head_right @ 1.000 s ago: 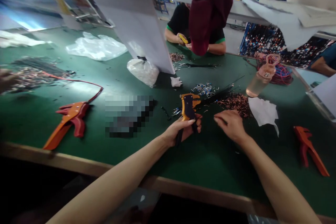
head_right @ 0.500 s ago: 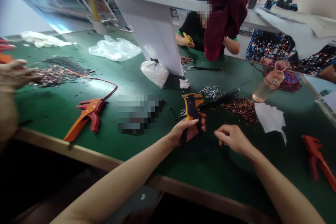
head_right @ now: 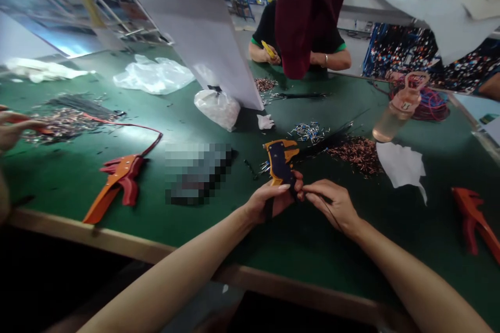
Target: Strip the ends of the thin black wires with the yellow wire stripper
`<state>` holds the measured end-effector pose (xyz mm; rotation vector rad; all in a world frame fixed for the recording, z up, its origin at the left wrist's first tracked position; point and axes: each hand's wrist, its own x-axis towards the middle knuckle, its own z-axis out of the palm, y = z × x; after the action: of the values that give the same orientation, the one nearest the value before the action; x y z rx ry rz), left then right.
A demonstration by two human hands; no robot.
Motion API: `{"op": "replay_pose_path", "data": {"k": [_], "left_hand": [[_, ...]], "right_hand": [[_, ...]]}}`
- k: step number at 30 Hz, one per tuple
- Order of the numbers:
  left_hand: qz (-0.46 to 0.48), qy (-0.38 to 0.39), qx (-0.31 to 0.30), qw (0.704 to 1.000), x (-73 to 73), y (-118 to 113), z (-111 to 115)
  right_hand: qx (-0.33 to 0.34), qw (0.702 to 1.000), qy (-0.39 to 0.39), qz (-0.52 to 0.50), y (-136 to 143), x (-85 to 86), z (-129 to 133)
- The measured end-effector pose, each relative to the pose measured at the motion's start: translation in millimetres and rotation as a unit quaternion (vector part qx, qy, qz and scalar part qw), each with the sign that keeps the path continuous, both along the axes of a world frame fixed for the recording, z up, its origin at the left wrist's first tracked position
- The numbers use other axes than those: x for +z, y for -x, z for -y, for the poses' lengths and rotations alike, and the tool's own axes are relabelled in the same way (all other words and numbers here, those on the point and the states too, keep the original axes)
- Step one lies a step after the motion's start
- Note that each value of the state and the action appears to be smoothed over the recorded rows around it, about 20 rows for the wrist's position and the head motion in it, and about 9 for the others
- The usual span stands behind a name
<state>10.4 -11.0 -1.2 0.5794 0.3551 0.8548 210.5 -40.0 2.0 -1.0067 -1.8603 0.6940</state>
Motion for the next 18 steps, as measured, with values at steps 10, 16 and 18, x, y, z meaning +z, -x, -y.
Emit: {"op": "replay_pose_path", "data": {"k": [10,16,18], "left_hand": [[-0.008,-0.024,-0.003,1.0,-2.1,1,3],[-0.018,-0.013,0.058,0.998,-2.3,2,-2],[-0.03,-0.012,0.08,0.996,-2.7,3,-5]], "right_hand": [[-0.071,0.988,-0.112,0.081,2,5.6,2],[-0.142,0.99,0.025,0.011,3,15.3,2],[-0.162,0.985,0.055,-0.006,3,17.7,2]]}}
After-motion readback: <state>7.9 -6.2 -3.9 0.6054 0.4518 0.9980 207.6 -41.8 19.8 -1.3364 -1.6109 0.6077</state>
